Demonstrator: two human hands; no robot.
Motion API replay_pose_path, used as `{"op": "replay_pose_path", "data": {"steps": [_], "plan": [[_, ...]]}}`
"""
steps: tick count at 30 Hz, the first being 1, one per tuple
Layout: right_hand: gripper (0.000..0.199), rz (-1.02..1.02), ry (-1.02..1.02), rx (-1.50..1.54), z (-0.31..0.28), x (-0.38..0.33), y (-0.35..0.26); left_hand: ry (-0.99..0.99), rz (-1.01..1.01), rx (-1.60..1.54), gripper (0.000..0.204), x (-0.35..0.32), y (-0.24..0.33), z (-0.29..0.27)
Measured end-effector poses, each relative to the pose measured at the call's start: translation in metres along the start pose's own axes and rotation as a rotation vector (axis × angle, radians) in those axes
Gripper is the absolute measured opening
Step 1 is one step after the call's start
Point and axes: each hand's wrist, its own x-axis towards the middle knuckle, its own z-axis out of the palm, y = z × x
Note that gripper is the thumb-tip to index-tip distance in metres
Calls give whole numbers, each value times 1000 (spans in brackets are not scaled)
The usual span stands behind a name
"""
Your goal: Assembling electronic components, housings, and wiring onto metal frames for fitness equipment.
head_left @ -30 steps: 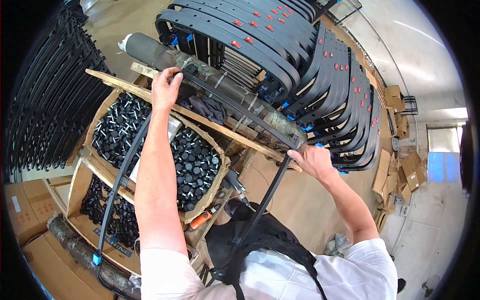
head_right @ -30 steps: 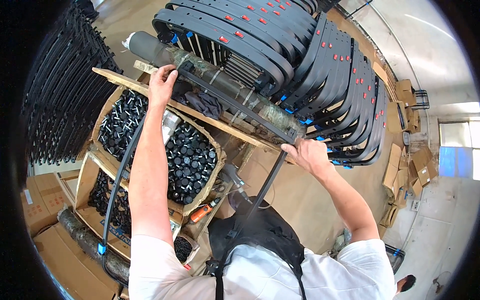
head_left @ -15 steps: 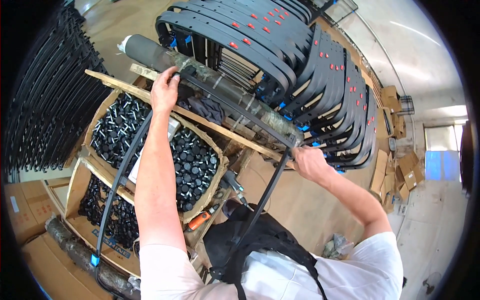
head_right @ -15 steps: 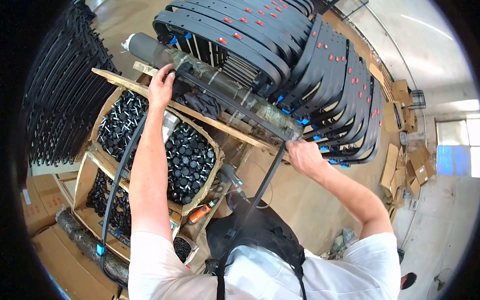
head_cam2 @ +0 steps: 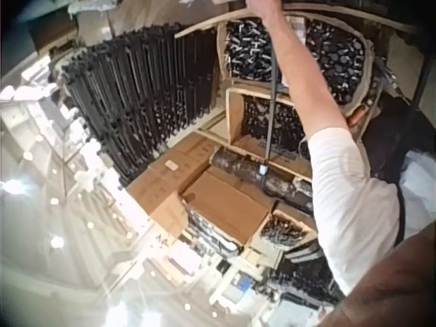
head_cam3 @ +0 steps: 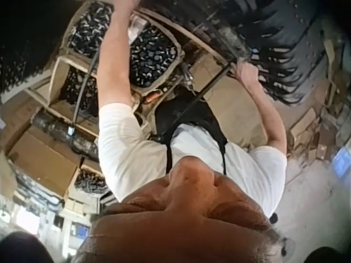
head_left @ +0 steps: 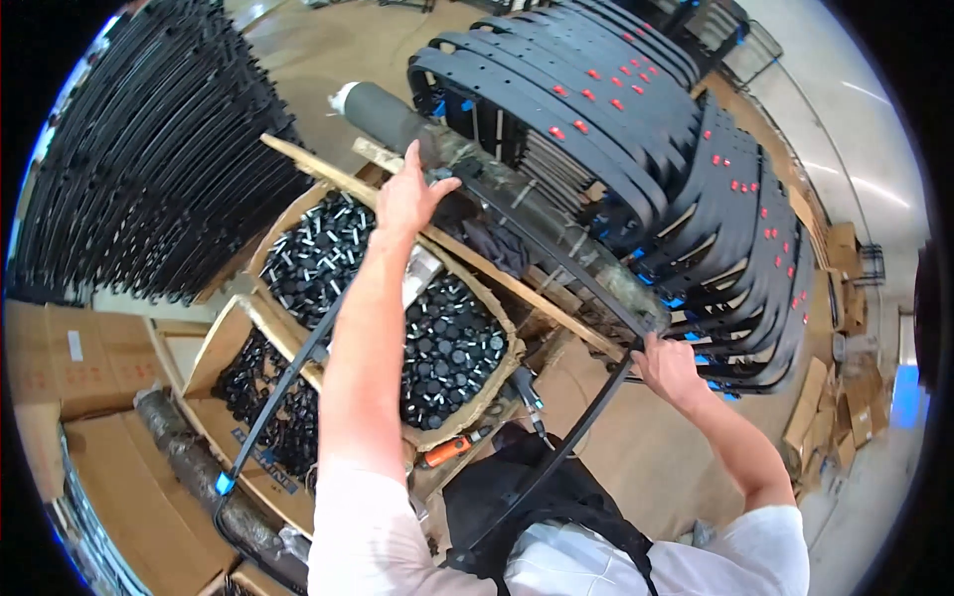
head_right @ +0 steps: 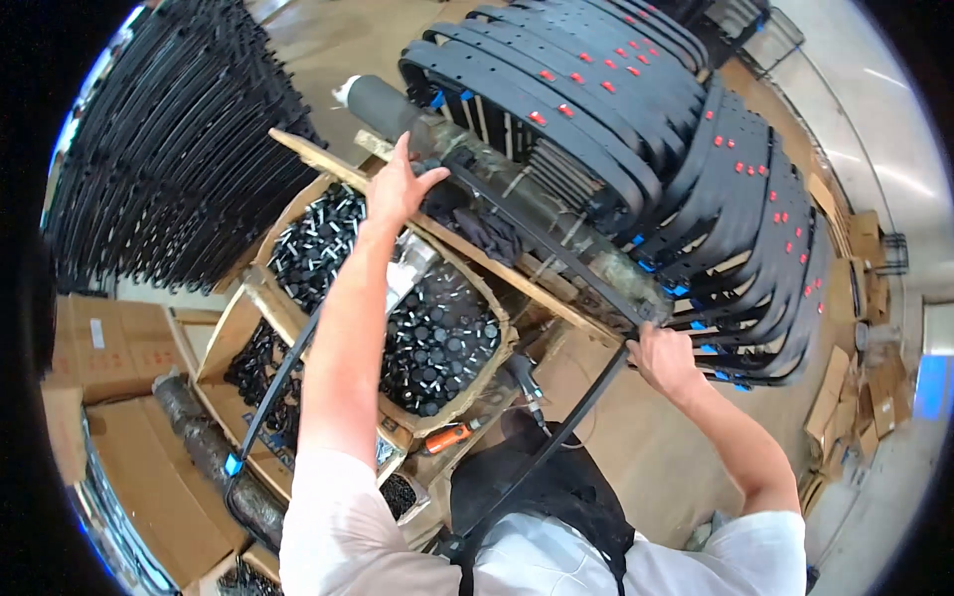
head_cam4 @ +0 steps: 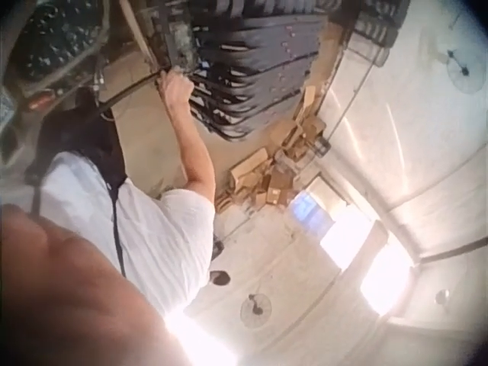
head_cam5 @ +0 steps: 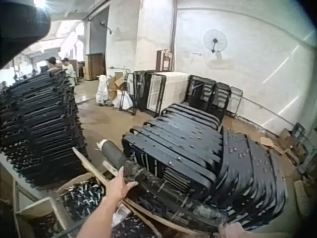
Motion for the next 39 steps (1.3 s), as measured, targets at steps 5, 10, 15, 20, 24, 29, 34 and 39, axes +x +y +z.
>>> {"op": "replay_pose_path", "data": {"steps": [5,10,15,20,24,29,34,39], "plan": [[39,29,-3,35,-13,2,-11,457,-349,52,51,-1,-78,-78],[39,12,21,55,-10,4,-7,204,189,149,80,-3,30,-14],[40,24,19,59,-13,4,-3,281,-378,88,61,-2,-76,-69],[41,18,9,61,-11,1,1,5,-53,185,60,3,17,-43],[39,-16,14,31,-9,7,-3,-159,68,351,51,18,33,-1],[37,-40,93,47,-10,-4,1,-132,442,483,20,23,27,9],[37,36,6,13,-4,9,-3,-26,535,354,27,19,-2,0],[42,104,23,12,-3,1,1,-55,-5,154,24,-10,-102,-52]]}}
